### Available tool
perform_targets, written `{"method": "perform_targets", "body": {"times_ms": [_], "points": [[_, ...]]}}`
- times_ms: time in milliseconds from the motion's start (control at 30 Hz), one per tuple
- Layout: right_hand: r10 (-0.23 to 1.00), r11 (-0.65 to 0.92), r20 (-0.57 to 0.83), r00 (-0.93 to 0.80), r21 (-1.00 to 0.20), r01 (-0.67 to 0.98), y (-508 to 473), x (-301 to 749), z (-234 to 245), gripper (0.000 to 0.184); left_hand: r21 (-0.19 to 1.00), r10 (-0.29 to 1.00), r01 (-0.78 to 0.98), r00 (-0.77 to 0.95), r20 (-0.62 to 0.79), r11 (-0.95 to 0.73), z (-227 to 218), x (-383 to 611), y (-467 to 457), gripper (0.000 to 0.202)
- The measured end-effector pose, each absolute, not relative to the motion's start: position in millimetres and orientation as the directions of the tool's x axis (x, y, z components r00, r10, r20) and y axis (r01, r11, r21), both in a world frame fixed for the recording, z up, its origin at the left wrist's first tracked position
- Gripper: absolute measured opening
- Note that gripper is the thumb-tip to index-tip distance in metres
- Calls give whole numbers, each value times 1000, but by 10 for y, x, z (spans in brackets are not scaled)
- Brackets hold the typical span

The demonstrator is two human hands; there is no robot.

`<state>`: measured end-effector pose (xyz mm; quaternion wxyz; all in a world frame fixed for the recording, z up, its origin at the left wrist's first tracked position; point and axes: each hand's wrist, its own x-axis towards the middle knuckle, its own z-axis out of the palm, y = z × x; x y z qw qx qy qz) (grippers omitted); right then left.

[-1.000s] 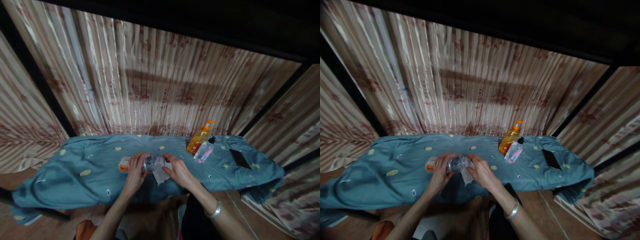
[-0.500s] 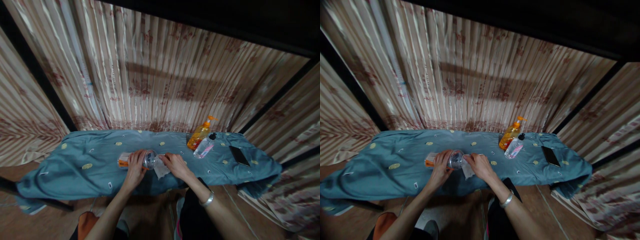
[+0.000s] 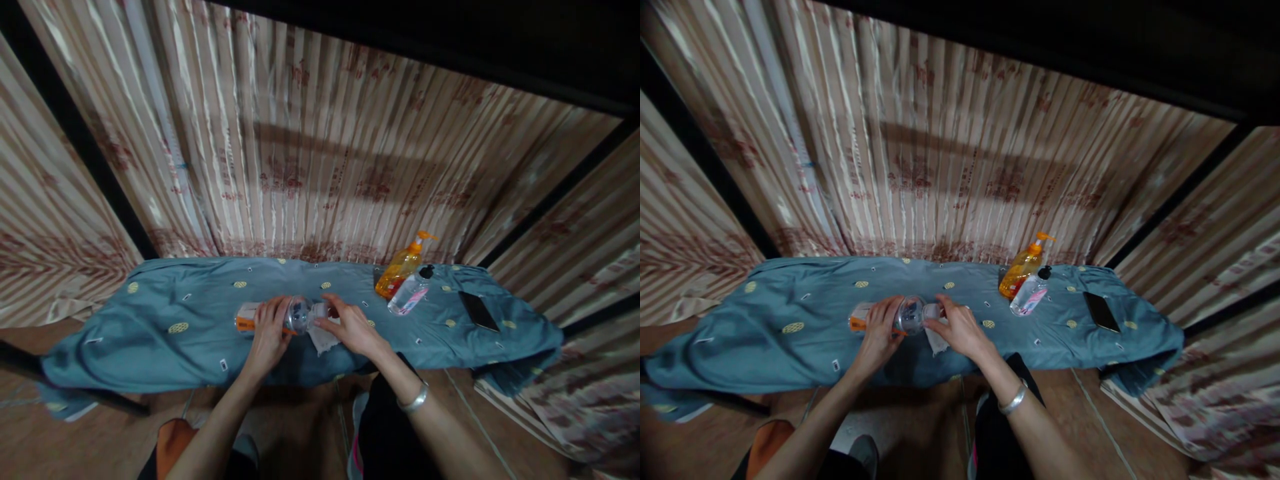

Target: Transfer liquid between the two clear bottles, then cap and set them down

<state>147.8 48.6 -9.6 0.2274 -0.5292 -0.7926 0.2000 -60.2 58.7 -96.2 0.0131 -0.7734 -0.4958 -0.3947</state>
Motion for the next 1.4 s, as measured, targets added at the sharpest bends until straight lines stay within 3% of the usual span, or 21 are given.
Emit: {"method": "perform_targets", "body": {"times_ms": [233, 400, 533, 633, 700, 767, 833, 900, 1067, 1167, 1267, 1333, 1400], "points": [[938, 339, 146, -313, -568, 751, 502, 1433, -129, 31, 426, 775, 755, 166, 610, -497, -953, -598, 572, 69], [961, 261, 128, -244, -705, 660, 706, 1540, -344, 42, 509, 784, 713, 92, 614, -482, -935, -630, 609, 68], [999, 43, 20, -37, -467, 883, 734, 1579, -747, 71, 615, 795, 645, -20, 607, -454, -894, -677, 663, 74], [990, 4, -129, -52, -348, 937, 665, 1481, -1011, 95, 741, 822, 523, -124, 556, -422, -860, -698, 709, 78], [987, 33, -136, -81, -325, 945, 636, 1388, -1115, 95, 805, 844, 449, -177, 506, -388, -851, -696, 735, 80], [992, 66, -79, -100, -353, 933, 645, 1313, -1173, 77, 847, 864, 397, -210, 458, -353, -855, -685, 755, 84], [993, 108, 8, -117, -457, 883, 689, 1277, -1206, 51, 883, 883, 342, -228, 410, -321, -866, -678, 770, 89], [988, 152, 84, -126, -563, 813, 747, 1278, -1221, 36, 914, 899, 278, -242, 364, -295, -875, -681, 783, 94], [987, 159, 127, -98, -689, 707, 794, 1276, -1041, 32, 957, 921, 117, -263, 288, -265, -843, -697, 806, 96], [951, 283, 308, -37, -811, 512, 732, 1129, -739, 37, 966, 930, 29, -266, 254, -256, -794, -654, 794, 92], [871, 479, 491, -20, -838, 262, 725, 906, -454, 42, 971, 951, -76, -234, 204, -227, -750, -582, 751, 87], [891, 453, 454, -24, -884, 115, 799, 788, -358, 44, 971, 965, -145, -208, 160, -192, -726, -541, 709, 86], [958, 280, 284, -33, -955, -98, 913, 731, -344, 48, 967, 977, -204, -180, 116, -153, -703, -515, 664, 86]]}}
